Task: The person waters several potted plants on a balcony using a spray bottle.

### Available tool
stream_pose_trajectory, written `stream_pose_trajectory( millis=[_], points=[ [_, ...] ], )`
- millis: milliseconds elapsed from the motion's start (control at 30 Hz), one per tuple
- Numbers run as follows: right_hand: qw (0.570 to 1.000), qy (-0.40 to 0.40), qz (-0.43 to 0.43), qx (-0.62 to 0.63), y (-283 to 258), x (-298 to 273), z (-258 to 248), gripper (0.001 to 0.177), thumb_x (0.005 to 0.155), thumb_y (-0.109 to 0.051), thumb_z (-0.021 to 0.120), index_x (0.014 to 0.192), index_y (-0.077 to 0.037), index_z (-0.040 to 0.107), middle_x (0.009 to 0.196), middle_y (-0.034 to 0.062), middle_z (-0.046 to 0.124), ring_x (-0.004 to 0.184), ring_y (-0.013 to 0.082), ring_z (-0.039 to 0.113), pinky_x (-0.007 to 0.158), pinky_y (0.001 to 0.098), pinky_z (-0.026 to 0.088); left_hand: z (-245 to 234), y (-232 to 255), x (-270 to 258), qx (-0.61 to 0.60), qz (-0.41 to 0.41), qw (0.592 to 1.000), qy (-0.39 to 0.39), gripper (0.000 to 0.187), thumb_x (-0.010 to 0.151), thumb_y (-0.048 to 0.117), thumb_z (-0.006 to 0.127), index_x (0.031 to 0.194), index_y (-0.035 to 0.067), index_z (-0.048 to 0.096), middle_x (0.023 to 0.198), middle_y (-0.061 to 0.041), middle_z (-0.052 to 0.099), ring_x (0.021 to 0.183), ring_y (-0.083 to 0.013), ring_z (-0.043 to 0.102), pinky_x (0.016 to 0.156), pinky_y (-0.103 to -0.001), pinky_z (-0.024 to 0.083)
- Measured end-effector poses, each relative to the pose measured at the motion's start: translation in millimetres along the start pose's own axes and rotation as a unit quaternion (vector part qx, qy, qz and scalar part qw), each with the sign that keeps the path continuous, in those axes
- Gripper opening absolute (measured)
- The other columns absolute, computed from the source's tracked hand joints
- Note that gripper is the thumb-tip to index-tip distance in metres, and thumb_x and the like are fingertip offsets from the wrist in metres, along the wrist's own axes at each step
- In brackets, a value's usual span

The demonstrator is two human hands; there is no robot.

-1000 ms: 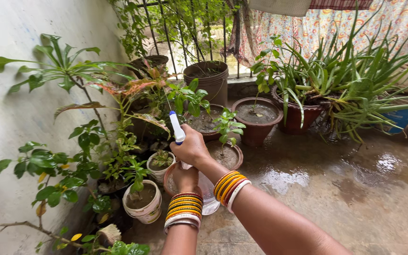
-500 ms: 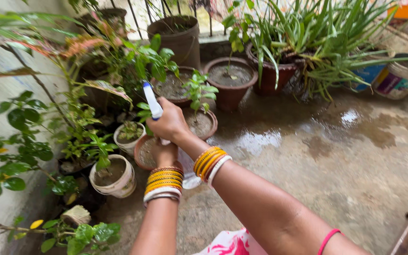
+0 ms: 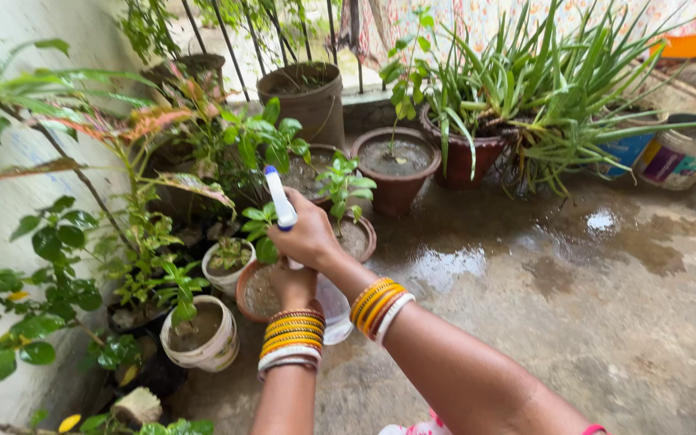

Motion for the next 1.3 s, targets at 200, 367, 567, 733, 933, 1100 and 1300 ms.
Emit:
stream_pose_trajectory(
  millis=[200,367,567,733,933,1100,1300],
  points=[
    [0.999,0.014,-0.015,-0.045,13,3,4,0.036,0.075,-0.02,0.073,0.107,-0.005,0.064,0.089,0.0186,0.072,0.084,0.035,0.072,0.079,0.0413,0.056,11,-7,0,-0.065,-0.007,0.998,0.004,0.074,0.075,0.014,0.081,0.142,0.0,0.054,0.126,-0.009,0.07,0.108,-0.0122,0.065,0.09,-0.029,0.05],
    [0.998,0.013,-0.023,-0.05,19,5,3,0.04,0.073,-0.019,0.073,0.11,-0.006,0.062,0.089,0.0183,0.071,0.084,0.0353,0.071,0.078,0.0421,0.056,15,-6,-1,0.012,-0.001,1.0,0.017,0.065,0.081,0.016,0.077,0.141,0.002,0.058,0.124,-0.013,0.072,0.107,-0.0142,0.068,0.09,-0.031,0.05],
    [0.998,0.007,0.02,-0.064,24,6,5,0.034,0.074,-0.019,0.073,0.103,-0.004,0.062,0.088,0.0165,0.072,0.083,0.0323,0.073,0.079,0.0413,0.057,24,-22,6,-0.051,-0.046,0.998,0.011,0.062,0.079,0.014,0.075,0.139,0.0,0.061,0.123,-0.015,0.075,0.109,-0.019,0.071,0.088,-0.033,0.053],
    [0.997,0.012,0.052,-0.062,25,5,5,0.04,0.073,-0.019,0.074,0.11,-0.008,0.061,0.089,0.0156,0.071,0.084,0.0307,0.073,0.079,0.0417,0.056,24,-22,7,-0.007,-0.059,0.998,0.018,0.064,0.077,0.015,0.08,0.136,-0.001,0.062,0.124,-0.016,0.074,0.11,-0.0191,0.072,0.09,-0.032,0.051],
    [0.992,-0.004,0.087,-0.094,41,7,4,0.035,0.076,-0.022,0.076,0.103,-0.003,0.063,0.094,0.0159,0.073,0.089,0.0307,0.073,0.082,0.0417,0.056,26,-33,8,0.022,-0.073,0.997,0.004,0.056,0.075,0.015,0.082,0.128,0.004,0.069,0.114,-0.013,0.077,0.104,-0.0193,0.074,0.089,-0.032,0.052],
    [0.99,-0.006,0.115,-0.084,66,2,0,0.036,0.076,-0.023,0.075,0.106,-0.005,0.064,0.097,0.0151,0.074,0.091,0.0293,0.074,0.084,0.0412,0.057,43,-65,8,-0.063,-0.102,0.993,0.004,0.052,0.072,0.014,0.083,0.121,0.002,0.072,0.11,-0.011,0.079,0.097,-0.019,0.073,0.085,-0.034,0.053],
    [0.98,0.04,0.152,-0.119,100,-5,4,0.036,0.074,-0.026,0.077,0.101,-0.005,0.065,0.094,0.0156,0.074,0.093,0.0334,0.073,0.085,0.0434,0.056,41,-73,5,0.081,-0.106,0.99,-0.048,0.051,0.076,0.033,0.08,0.116,0.002,0.075,0.106,-0.019,0.079,0.098,-0.0259,0.075,0.085,-0.038,0.053]
  ],
)
Point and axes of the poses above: each hand's wrist, its own x-axis towards the middle knuckle, its own z-axis out of the palm, y = z × x, the point moved 1 cm from there along x, towards the middle knuckle
